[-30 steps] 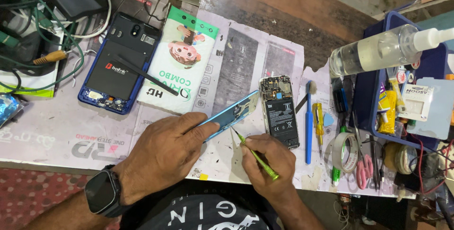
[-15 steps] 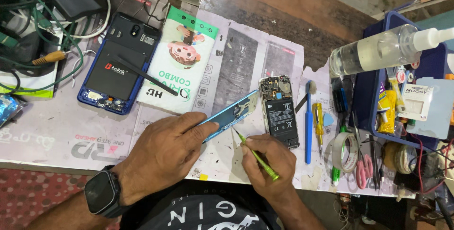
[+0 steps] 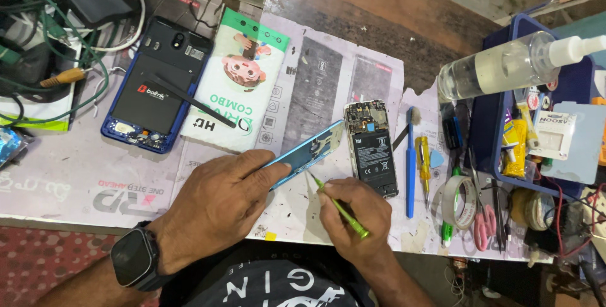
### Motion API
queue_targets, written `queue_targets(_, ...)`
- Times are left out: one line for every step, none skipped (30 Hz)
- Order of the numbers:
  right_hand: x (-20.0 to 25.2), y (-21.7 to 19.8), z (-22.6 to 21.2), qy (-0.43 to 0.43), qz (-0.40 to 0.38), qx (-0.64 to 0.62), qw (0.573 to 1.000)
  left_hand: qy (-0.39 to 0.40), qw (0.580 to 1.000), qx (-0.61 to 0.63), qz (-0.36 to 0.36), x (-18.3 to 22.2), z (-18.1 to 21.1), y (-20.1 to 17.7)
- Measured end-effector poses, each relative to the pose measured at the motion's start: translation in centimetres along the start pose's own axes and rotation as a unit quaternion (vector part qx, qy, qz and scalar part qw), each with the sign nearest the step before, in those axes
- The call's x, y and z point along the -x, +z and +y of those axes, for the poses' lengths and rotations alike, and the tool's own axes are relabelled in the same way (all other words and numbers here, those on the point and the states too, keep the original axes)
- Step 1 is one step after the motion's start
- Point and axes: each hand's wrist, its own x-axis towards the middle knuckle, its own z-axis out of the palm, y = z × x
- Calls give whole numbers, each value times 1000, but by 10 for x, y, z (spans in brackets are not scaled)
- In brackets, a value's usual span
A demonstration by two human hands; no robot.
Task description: The person disassembles a smartphone by removing the back cover and unscrewing internal components. They use a screwdriver and a prying tool to separate parts and handle the battery and motherboard. The person then places a new back cover on the table.
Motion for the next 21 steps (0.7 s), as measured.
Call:
queue_targets(0,0,0,12,5,7,1000,2,1000,-3,2,0,0,0)
queue_targets(0,-1,-1,-1,3,7,1000,1,1000,0,3,-1,0,0)
queue_targets(0,0,-1,-17,2,5,1000,0,1000,0,4,-1,0,0)
queue_targets(-1,0,-1,-32,0,3,999,-1,1000,1,6,-1,0,0)
queue_targets(0,0,-2,-12,6,2,1000,-2,1000,1,7,-1,1,0)
queue_targets(0,0,-2,8,12,2,1000,-2,1000,1,8,-1,1,-1)
queue_targets(0,0,-1,27,18,1,999,-1,1000,1,10,-2,1,-1)
queue_targets(0,1,-1,18,20,8,1000,-3,1000,0,11,-2,2,-1)
queue_targets(0,1,-1,8,22,14,1000,-5,1000,-2,12,-3,2,-1)
queue_targets(1,2,-1,-1,24,20,1000,-6,1000,-4,14,-2,3,-1)
queue_targets(1,2,0,-17,28,23,999,-7,1000,-5,14,-2,3,-1)
queue_targets(1,2,1,-32,31,26,999,-8,1000,-7,14,-2,4,0)
queue_targets(2,2,1,-48,36,28,998,-9,1000,-9,14,-2,4,0)
queue_targets(2,2,2,-49,38,32,998,-7,1000,-12,19,-1,4,1)
queue_targets(3,2,3,-50,41,37,997,-3,1000,-16,24,-1,4,1)
queue_targets(4,2,3,-51,44,42,997,1,999,-19,29,-1,4,2)
queue_targets(5,3,2,-46,53,42,997,-1,999,-18,29,-1,5,1)
queue_targets(6,4,1,-41,62,41,996,-3,999,-17,28,-1,6,1)
queue_targets(7,3,-2,-36,73,45,996,0,1000,-14,28,-3,8,0)
queue_targets(8,4,-4,-75,75,11,994,-25,999,-6,29,-2,10,-4)
queue_targets(13,1,-7,-109,79,-11,991,-41,999,11,25,-4,13,-5)
